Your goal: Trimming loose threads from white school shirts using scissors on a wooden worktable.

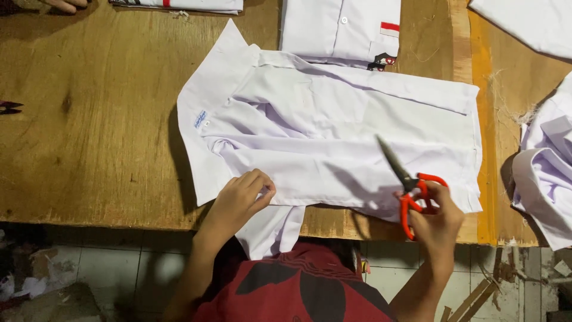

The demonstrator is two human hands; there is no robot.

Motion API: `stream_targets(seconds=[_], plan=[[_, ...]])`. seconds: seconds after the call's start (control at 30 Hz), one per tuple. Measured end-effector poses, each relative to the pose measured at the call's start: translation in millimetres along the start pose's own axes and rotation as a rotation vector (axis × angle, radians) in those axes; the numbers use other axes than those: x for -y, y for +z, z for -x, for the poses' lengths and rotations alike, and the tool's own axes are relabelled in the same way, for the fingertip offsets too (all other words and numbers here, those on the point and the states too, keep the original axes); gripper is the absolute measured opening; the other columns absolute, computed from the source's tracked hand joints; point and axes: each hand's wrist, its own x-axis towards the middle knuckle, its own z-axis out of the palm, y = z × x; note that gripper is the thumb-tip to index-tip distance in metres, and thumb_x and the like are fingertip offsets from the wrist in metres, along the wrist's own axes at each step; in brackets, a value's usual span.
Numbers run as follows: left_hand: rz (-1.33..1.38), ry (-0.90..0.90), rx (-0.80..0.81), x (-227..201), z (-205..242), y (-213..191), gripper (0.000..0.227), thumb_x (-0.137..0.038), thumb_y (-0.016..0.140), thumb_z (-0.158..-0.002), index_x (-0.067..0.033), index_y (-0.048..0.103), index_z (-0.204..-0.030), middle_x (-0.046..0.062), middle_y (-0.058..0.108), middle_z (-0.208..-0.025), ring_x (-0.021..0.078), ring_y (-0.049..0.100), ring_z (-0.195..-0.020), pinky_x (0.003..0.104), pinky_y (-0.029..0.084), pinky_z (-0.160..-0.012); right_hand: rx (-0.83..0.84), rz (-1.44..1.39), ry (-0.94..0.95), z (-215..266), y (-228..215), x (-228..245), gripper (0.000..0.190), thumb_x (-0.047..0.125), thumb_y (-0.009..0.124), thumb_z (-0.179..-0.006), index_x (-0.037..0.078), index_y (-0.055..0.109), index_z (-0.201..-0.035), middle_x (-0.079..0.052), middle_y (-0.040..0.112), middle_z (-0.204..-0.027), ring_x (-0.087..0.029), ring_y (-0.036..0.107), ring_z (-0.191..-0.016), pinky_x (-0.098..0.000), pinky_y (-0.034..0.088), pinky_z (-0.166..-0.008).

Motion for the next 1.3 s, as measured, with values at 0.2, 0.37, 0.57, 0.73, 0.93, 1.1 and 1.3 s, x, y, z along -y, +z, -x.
stream_targets(seconds=[0.2, 0.37, 0.57, 0.73, 0.93, 1.1, 1.3], plan=[[-0.091, 0.221, -0.065, 14, 9, 2, 0.006, -0.01, 0.054, -0.104, -0.0098, 0.049, -0.102, 0.006, 0.051, -0.098, 0.0215, 0.062, -0.091, 0.034, 0.053, -0.08, 0.379, 0.016, -0.018, -11, 8, 30, 0.045, -0.007, 0.084, -0.07, 0.0, 0.069, -0.111, -0.016, 0.075, -0.08, -0.032, 0.072, -0.069, -0.0379, 0.061, -0.061], [0.18, 0.065, -0.025, -6, 8, -21, 0.022, -0.023, 0.043, -0.106, -0.0132, 0.06, -0.099, 0.004, 0.059, -0.097, 0.0231, 0.063, -0.101, 0.036, 0.049, -0.091, 0.394, 0.059, -0.074, -21, 7, 28, 0.047, -0.011, 0.082, -0.071, -0.003, 0.068, -0.116, -0.02, 0.074, -0.085, -0.037, 0.072, -0.076, -0.0425, 0.061, -0.068], [0.368, 0.088, 0.127, -20, 16, -45, 0.045, -0.013, 0.059, -0.09, -0.0076, 0.06, -0.135, 0.017, 0.074, -0.105, 0.0336, 0.069, -0.109, 0.049, 0.042, -0.108, 0.303, 0.053, -0.071, -31, 12, 10, 0.046, -0.01, 0.081, -0.078, -0.003, 0.065, -0.121, -0.022, 0.072, -0.097, -0.043, 0.07, -0.092, -0.0498, 0.059, -0.08], [0.348, 0.027, 0.049, -22, -3, -48, 0.027, -0.019, 0.061, -0.098, -0.0093, 0.07, -0.121, 0.011, 0.075, -0.065, 0.0253, 0.078, -0.066, 0.041, 0.056, -0.094, 0.22, 0.303, -0.148, -31, 9, -4, 0.042, 0.002, 0.084, -0.084, 0.004, 0.065, -0.121, -0.016, 0.071, -0.107, -0.041, 0.069, -0.102, -0.0535, 0.058, -0.086], [0.06, 0.062, 0.043, -32, -45, -26, 0.042, -0.025, 0.045, -0.106, -0.0079, 0.051, -0.145, 0.017, 0.054, -0.141, 0.0353, 0.045, -0.141, 0.048, 0.035, -0.115, 0.213, 0.346, -0.031, -25, 0, -23, 0.038, 0.01, 0.08, -0.089, 0.003, 0.06, -0.121, -0.022, 0.073, -0.104, -0.046, 0.07, -0.098, -0.0595, 0.056, -0.085], [-0.035, 0.173, 0.146, -21, -36, -20, 0.011, -0.026, 0.061, -0.099, -0.0189, 0.07, -0.099, -0.003, 0.066, -0.093, 0.0173, 0.065, -0.097, 0.047, 0.041, -0.107, 0.248, 0.189, 0.079, -8, -17, -32, 0.034, 0.008, 0.08, -0.084, 0.011, 0.062, -0.112, -0.012, 0.077, -0.091, -0.035, 0.074, -0.083, -0.0421, 0.058, -0.069], [0.166, 0.132, 0.265, -27, -8, -41, 0.031, -0.03, 0.067, -0.094, -0.0121, 0.075, -0.07, -0.001, 0.058, -0.065, 0.0239, 0.06, -0.064, 0.042, 0.044, -0.064, 0.365, -0.074, 0.406, 14, -42, -15, 0.032, 0.008, 0.076, -0.086, 0.005, 0.056, -0.11, -0.01, 0.08, -0.097, -0.014, 0.073, -0.087, -0.0282, 0.054, -0.071]])
